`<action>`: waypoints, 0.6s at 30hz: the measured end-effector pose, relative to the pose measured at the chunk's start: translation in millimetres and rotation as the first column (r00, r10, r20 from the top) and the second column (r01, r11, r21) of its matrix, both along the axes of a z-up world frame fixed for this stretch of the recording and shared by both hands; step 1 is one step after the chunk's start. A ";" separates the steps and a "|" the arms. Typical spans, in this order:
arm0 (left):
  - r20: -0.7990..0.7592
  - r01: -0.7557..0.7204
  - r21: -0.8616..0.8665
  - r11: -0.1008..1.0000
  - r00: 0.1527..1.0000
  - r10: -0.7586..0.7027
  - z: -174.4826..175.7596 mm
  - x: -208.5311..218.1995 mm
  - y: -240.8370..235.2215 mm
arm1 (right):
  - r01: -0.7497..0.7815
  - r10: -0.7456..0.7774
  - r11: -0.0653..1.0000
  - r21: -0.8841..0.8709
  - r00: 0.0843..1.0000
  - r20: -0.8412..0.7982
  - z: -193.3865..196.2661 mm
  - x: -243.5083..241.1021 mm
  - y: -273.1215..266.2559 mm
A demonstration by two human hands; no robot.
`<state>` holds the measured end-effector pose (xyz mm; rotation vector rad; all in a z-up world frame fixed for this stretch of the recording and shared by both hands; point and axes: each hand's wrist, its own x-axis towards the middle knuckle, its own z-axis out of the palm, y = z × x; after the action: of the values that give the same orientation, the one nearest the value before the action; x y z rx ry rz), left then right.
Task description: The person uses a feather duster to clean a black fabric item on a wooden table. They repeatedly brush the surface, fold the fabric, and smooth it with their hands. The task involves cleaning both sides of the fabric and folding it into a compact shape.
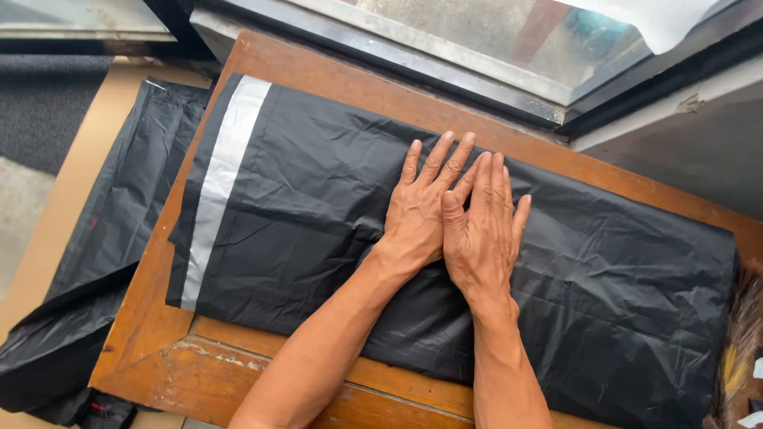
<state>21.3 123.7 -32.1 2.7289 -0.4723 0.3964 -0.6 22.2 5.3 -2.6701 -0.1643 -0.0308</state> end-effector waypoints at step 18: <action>0.108 -0.168 -0.127 0.978 0.977 0.182 -6.2 8.7 58.5 | 0.034 -0.033 0.999 0.007 0.991 -0.128 22.8 6.2 73.6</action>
<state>30.1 182.2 -38.3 2.6507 -0.2298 0.6154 5.6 95.8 28.1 -2.6559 -0.0778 0.1283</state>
